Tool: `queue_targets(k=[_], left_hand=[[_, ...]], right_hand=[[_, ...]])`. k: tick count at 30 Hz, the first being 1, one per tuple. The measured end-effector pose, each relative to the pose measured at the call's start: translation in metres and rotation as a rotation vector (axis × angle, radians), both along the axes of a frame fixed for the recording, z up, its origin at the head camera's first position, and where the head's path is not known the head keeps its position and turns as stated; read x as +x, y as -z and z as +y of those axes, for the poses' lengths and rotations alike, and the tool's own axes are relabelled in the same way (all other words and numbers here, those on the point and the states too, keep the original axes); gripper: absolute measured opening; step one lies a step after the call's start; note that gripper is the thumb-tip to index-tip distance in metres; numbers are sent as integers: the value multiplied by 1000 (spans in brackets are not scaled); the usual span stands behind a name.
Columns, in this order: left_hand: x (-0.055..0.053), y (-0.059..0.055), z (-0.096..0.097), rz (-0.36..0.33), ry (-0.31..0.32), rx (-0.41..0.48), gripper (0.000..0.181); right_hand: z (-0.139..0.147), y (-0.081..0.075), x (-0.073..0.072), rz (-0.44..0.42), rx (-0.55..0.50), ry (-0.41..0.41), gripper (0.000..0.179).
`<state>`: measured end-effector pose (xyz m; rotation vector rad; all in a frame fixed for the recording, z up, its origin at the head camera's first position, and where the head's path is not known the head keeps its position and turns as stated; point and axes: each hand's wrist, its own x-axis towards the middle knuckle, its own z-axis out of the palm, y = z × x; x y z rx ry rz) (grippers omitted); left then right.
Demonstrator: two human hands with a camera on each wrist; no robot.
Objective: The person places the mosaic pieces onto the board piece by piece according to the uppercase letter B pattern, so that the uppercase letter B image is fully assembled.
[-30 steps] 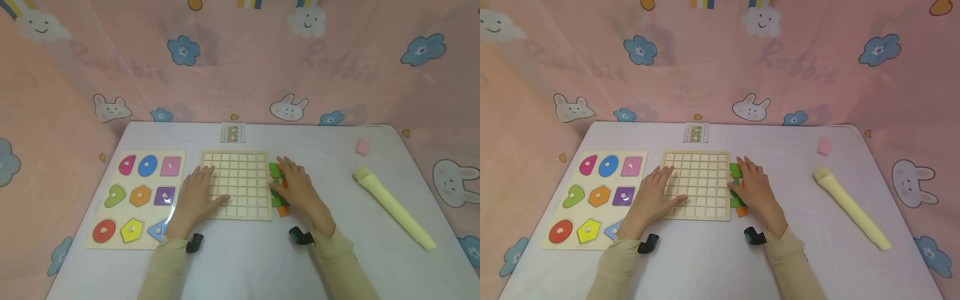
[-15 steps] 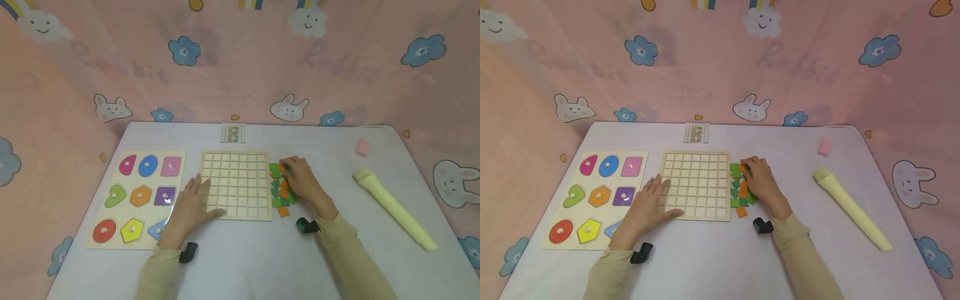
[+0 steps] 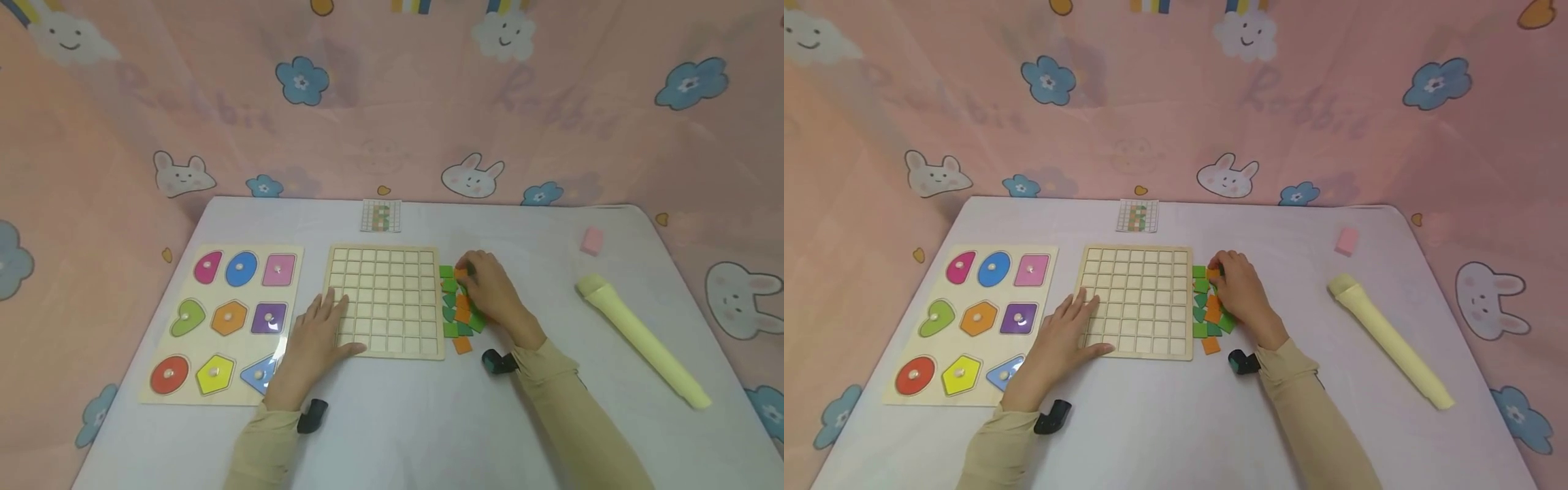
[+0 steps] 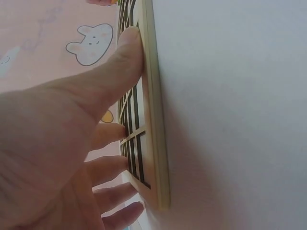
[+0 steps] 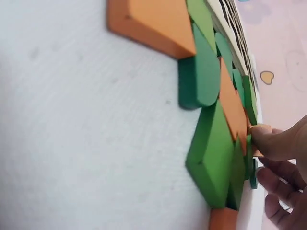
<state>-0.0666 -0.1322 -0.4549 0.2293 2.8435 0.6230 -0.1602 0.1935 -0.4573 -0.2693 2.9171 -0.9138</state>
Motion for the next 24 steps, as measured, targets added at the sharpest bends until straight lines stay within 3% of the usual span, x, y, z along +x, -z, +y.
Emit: queue_targets(k=[6,13,18,24], left_hand=[[0,0,1,4,2,-12,98],[0,0,0,-7,-2,-10,98],[-1,0,0,-15,-3,-3,98],[1,0,0,-17,-5,3,97]], right_hand=[[-9,-6,-5,45,-73,30,12],[-40,-4,-10,75,-213,-41,18],[-68,-3,-11,55,-267,-115,20],[-93,-4,-17,3,-325,-117,12]])
